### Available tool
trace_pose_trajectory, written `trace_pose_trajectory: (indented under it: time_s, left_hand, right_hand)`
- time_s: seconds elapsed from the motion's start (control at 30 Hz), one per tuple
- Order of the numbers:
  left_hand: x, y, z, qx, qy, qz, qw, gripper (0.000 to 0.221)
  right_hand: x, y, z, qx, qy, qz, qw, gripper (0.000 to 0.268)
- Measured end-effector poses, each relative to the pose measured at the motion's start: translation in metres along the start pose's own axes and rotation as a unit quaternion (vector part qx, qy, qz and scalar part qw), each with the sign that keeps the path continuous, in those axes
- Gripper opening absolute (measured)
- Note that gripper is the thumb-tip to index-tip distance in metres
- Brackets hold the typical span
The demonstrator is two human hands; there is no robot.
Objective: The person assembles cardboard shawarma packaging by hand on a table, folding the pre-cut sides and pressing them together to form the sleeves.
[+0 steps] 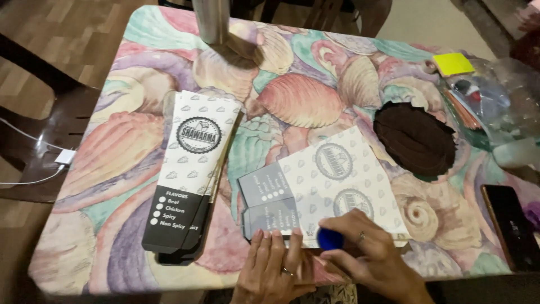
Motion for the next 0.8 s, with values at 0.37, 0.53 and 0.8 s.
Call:
trace_pose_trajectory:
  time_s: [0.37, 0.53, 0.8]
  left_hand:
    - [0.009, -0.017, 0.005, -0.062, -0.040, -0.054, 0.996, 0.055]
    - [0.016, -0.013, -0.002, -0.061, -0.093, -0.077, 0.991, 0.022]
    - [0.028, -0.005, -0.016, -0.181, -0.007, -0.190, 0.965, 0.018]
  right_hand:
    - [-0.010, 0.030, 0.013, -0.042, -0.054, -0.059, 0.996, 0.045]
    - [-0.047, 0.027, -0.017, -0.196, -0.065, -0.188, 0.960, 0.032]
    - [-0.048, 0.027, -0.012, -0.212, -0.119, -0.270, 0.932, 0.019]
Point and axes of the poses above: each hand's wrist, its own x-axis towards the middle knuckle, its own y-axis out of the palm, z = x × y, the point moved 5 cm from there along x, towards the middle knuckle, and after that the axes turned 15 degrees about y, right-handed, at the moved point
